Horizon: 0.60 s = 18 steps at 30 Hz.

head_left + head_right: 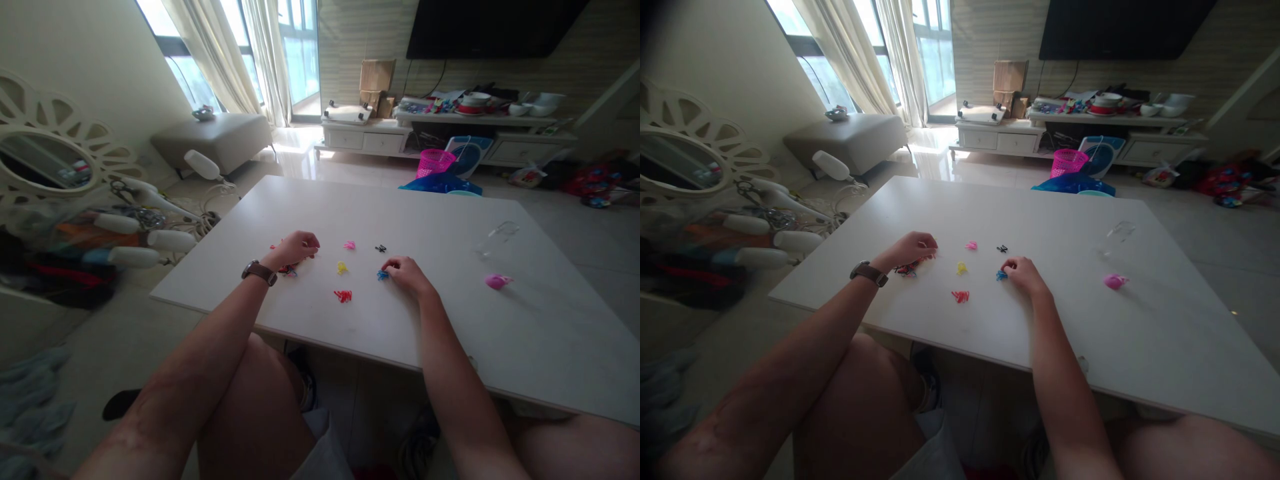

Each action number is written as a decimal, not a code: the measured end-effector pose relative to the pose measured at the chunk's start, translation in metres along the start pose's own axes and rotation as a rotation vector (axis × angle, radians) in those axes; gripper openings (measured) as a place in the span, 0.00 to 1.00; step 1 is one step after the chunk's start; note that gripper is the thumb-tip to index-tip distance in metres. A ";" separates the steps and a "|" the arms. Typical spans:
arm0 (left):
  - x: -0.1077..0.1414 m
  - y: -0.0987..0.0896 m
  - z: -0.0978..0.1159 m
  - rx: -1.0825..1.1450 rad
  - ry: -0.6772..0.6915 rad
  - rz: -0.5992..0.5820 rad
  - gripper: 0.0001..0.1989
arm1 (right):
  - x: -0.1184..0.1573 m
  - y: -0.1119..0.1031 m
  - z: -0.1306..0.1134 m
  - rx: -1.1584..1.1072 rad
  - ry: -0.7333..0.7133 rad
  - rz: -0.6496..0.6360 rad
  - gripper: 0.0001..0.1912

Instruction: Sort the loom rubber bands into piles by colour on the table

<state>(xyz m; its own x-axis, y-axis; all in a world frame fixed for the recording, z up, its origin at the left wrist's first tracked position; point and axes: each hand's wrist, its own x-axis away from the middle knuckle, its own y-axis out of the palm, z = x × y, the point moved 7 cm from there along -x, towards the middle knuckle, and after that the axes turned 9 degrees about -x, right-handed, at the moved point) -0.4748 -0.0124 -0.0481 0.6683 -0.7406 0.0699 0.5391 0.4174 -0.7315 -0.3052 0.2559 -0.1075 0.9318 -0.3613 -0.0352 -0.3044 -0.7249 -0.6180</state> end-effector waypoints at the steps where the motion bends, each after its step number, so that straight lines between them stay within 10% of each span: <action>1: 0.001 -0.002 -0.002 -0.020 -0.015 0.002 0.09 | 0.000 0.001 0.000 0.002 0.004 -0.013 0.11; 18: 0.012 -0.016 -0.038 -0.208 -0.291 0.005 0.09 | -0.002 0.005 0.000 0.028 0.015 -0.020 0.12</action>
<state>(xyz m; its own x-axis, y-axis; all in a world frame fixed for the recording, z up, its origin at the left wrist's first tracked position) -0.4950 -0.0483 -0.0611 0.8049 -0.5454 0.2339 0.4391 0.2823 -0.8529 -0.3085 0.2524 -0.1106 0.9346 -0.3556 -0.0109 -0.2797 -0.7155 -0.6402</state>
